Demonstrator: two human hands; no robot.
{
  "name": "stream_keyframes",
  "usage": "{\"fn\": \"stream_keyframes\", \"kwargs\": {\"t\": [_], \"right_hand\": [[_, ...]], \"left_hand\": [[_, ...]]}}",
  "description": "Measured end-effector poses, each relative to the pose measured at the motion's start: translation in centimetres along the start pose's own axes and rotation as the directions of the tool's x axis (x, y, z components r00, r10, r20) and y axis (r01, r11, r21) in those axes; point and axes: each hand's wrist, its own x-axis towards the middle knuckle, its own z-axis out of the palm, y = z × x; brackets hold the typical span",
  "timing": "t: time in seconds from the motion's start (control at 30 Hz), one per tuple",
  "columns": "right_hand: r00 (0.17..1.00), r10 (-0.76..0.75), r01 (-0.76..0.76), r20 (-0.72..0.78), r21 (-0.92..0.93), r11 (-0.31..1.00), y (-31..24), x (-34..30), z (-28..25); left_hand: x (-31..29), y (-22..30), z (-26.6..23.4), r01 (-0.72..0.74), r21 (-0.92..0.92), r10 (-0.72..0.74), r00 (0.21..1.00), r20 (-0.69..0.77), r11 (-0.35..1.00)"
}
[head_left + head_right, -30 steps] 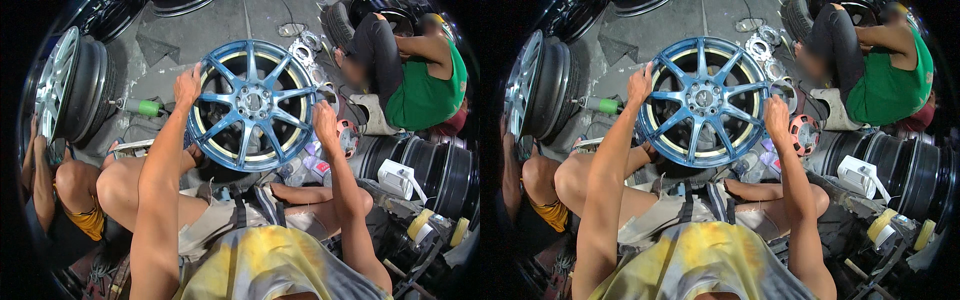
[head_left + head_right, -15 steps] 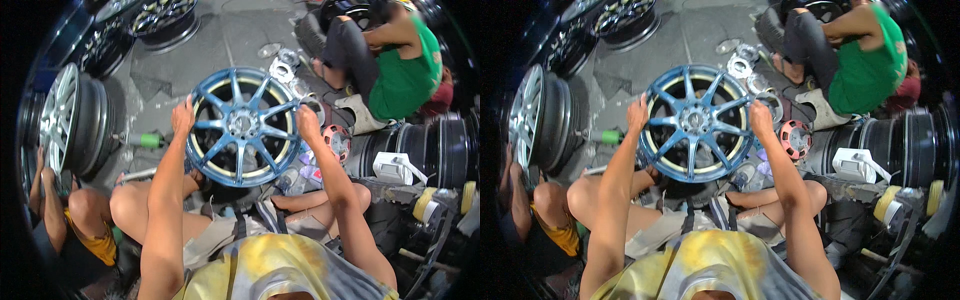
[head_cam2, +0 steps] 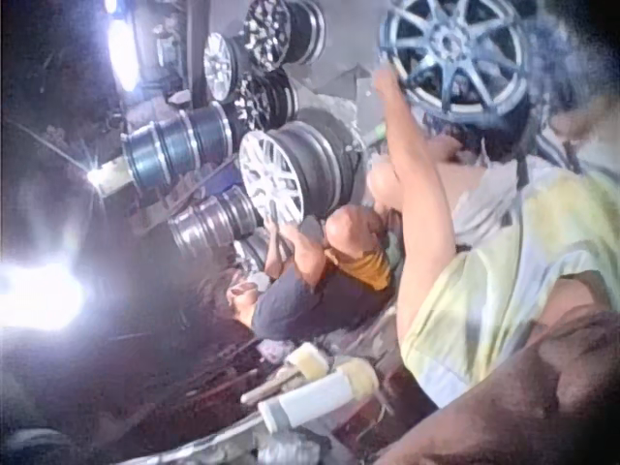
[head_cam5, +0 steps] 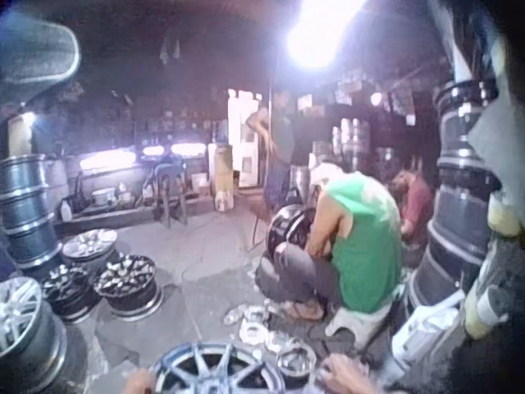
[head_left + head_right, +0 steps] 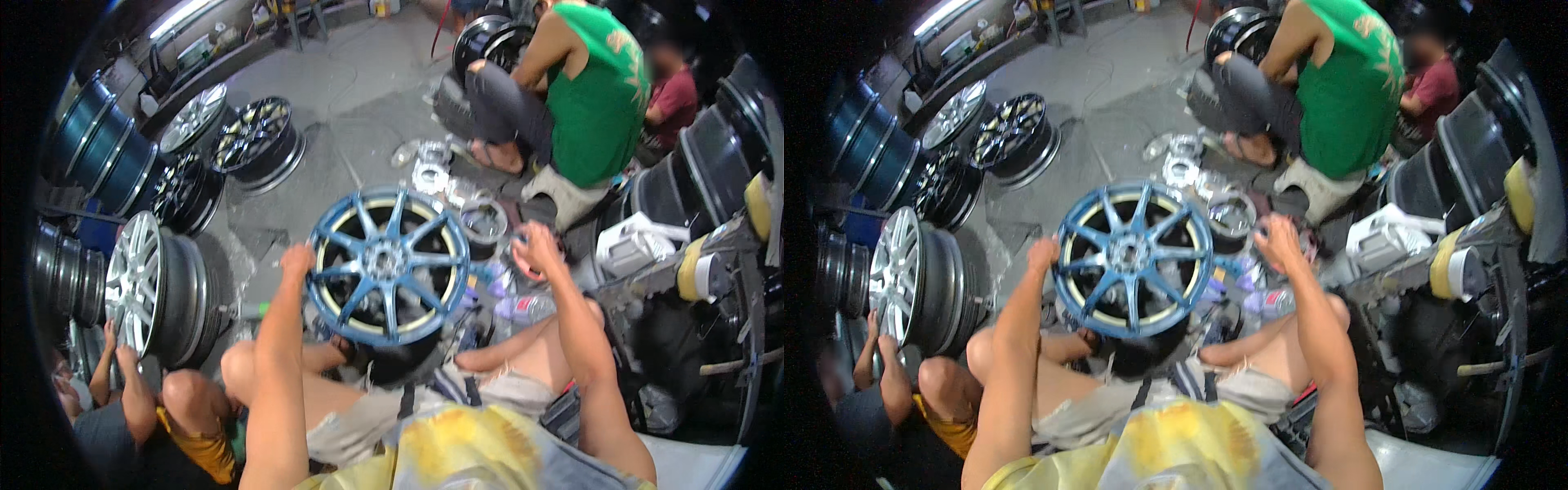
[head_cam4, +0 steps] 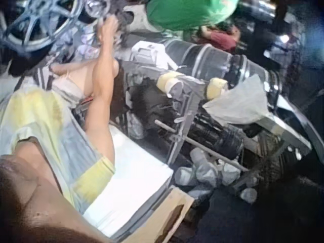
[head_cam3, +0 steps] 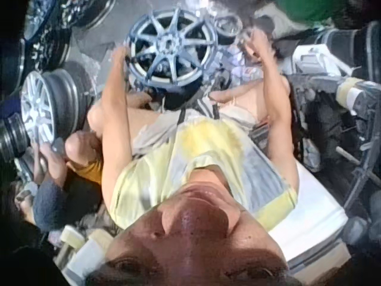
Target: The person scrubs a blue car wheel rim with a small brush and cleaning solution while sitting on the floor. They rotate the rim to access different spokes and the inner barrel, repeatedly applying the brush to remove grime.
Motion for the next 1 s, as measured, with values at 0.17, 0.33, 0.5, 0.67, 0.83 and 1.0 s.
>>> {"fn": "stream_keyframes", "kwargs": {"t": [0.17,0.33,0.5,0.67,0.83,1.0], "right_hand": [[0.971,-0.19,0.209,-0.146,0.126,0.97,-4.9,3.4,0.4],[0.984,-0.106,0.141,-0.142,0.267,0.953,-8.9,6.0,-4.4],[0.998,0.001,0.013,-0.061,0.221,0.975,-6.5,4.5,-5.5],[0.991,0.129,-0.122,-0.029,0.178,0.977,-3.0,2.5,-5.9],[0.996,0.094,-0.093,0.006,0.22,0.971,-3.5,2.8,-5.7],[0.995,-0.098,0.098,-0.01,0.254,0.962,-6.4,3.7,-1.9]], "left_hand": [[-2.3,1.3,-8.1,-0.218,0.111,0.23,0.967,-0.11,0.97],[-7.7,3.4,-13.8,-0.421,0.107,0.419,0.907,0.045,0.901],[-15.4,6.7,-7.9,-0.51,-0.092,0.501,0.768,0.399,0.855],[-15.7,6.5,-3.8,-0.516,-0.075,0.468,0.694,0.548,0.853],[-8.7,0.4,-6.0,-0.363,0.048,0.306,0.843,0.443,0.931],[-6.4,-5.6,-4.4,-0.213,0.008,0.19,0.889,0.417,0.977]]}}
